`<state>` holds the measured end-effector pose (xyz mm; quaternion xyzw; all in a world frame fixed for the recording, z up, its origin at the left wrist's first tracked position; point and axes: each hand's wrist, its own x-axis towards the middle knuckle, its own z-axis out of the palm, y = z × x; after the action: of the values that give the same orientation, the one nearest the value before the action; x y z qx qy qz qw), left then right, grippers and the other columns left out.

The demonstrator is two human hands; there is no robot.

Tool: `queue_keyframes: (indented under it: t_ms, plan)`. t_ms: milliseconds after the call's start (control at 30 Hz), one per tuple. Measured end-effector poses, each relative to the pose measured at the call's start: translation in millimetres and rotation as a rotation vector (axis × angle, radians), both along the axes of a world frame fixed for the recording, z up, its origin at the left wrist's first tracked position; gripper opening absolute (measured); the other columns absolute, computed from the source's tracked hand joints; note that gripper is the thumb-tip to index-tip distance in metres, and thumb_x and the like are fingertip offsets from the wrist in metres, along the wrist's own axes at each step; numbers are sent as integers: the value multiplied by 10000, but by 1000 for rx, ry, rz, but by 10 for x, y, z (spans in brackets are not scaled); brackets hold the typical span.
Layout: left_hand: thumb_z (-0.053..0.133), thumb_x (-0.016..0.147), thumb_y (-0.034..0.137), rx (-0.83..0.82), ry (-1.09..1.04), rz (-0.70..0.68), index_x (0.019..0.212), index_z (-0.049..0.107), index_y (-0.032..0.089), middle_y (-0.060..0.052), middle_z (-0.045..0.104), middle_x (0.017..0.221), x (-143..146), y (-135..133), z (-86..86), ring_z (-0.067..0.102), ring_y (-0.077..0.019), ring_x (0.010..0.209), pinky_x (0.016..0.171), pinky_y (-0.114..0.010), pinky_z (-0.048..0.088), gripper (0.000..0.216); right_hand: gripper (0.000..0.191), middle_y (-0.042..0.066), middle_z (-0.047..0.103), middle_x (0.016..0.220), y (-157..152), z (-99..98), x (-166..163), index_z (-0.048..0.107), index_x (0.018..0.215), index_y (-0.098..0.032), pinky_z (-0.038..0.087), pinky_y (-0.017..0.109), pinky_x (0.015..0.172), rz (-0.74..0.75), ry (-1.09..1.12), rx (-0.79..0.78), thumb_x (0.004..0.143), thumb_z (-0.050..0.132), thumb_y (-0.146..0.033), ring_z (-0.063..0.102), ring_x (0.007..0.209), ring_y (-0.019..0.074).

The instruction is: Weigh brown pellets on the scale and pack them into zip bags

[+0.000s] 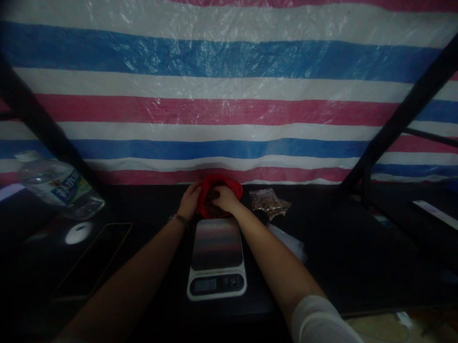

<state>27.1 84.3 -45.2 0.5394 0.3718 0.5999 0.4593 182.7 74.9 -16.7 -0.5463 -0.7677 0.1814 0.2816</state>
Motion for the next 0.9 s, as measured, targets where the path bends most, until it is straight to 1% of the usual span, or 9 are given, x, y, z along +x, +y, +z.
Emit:
queue_keyframes:
  t_ms: [133, 233, 300, 400, 500, 567, 733, 833, 900]
  plan:
    - [563, 791, 345, 17, -24, -43, 1155, 594, 168, -91, 606, 1210, 11, -30, 22, 549, -228, 1129, 1016, -378, 388, 406, 311, 87, 686, 979, 11, 1, 24, 674, 955, -140, 473, 302, 833, -31, 58, -14, 655, 627, -75, 627, 907, 207]
    - [567, 793, 347, 21, -26, -90, 1186, 574, 175, -92, 594, 1231, 23, -46, 26, 546, -229, 1137, 1024, -384, 382, 429, 371, 63, 686, 978, 9, -6, 28, 668, 957, -160, 469, 302, 849, 31, 66, -11, 611, 634, -33, 621, 920, 202]
    - [563, 797, 338, 36, -15, -105, 1189, 575, 179, -89, 586, 1244, 29, -44, 15, 536, -228, 1152, 1036, -384, 373, 423, 392, 56, 682, 982, 8, -14, 28, 658, 967, -164, 466, 307, 856, 36, 98, -4, 601, 636, -24, 617, 922, 198]
    - [532, 815, 325, 65, 10, -48, 1171, 590, 176, -86, 587, 1240, 27, -15, -13, 526, -224, 1167, 1050, -382, 361, 390, 345, 60, 672, 975, 12, -33, 24, 642, 974, -153, 468, 324, 855, -14, 180, -6, 639, 639, -70, 614, 907, 191]
    - [513, 834, 339, 59, 45, 70, 1160, 595, 175, -87, 592, 1230, 3, 26, -38, 526, -221, 1167, 1053, -381, 357, 375, 348, 46, 664, 974, 14, -48, 18, 630, 973, -157, 473, 309, 846, 39, 270, -39, 633, 667, -90, 616, 892, 171]
    - [527, 831, 351, 43, 63, 132, 1166, 589, 179, -89, 588, 1234, -19, 48, -51, 525, -222, 1169, 1047, -380, 363, 381, 355, 34, 661, 967, 12, -50, 18, 623, 966, -162, 474, 300, 845, 43, 325, -45, 624, 672, -81, 617, 888, 161]
    - [592, 789, 303, 59, 116, 143, 1212, 550, 196, -89, 581, 1242, -55, 67, -79, 538, -218, 1149, 1022, -375, 388, 438, 345, 18, 665, 929, 5, -41, 32, 616, 942, -173, 474, 305, 845, 6, 361, -51, 616, 686, -84, 623, 871, 156]
    - [617, 750, 233, 59, 172, 166, 1168, 580, 194, -81, 601, 1209, -72, 77, -98, 549, -219, 1127, 1026, -377, 380, 421, 359, 26, 669, 936, 5, -41, 44, 612, 962, -172, 479, 303, 830, -22, 362, -57, 620, 705, -117, 628, 870, 160]
    - [615, 740, 209, 24, 149, 169, 1134, 601, 196, -75, 611, 1191, -90, 87, -115, 550, -222, 1122, 1034, -382, 365, 395, 356, 25, 672, 935, 4, -38, 58, 614, 963, -175, 479, 300, 827, -50, 332, -53, 624, 712, -133, 630, 879, 162]
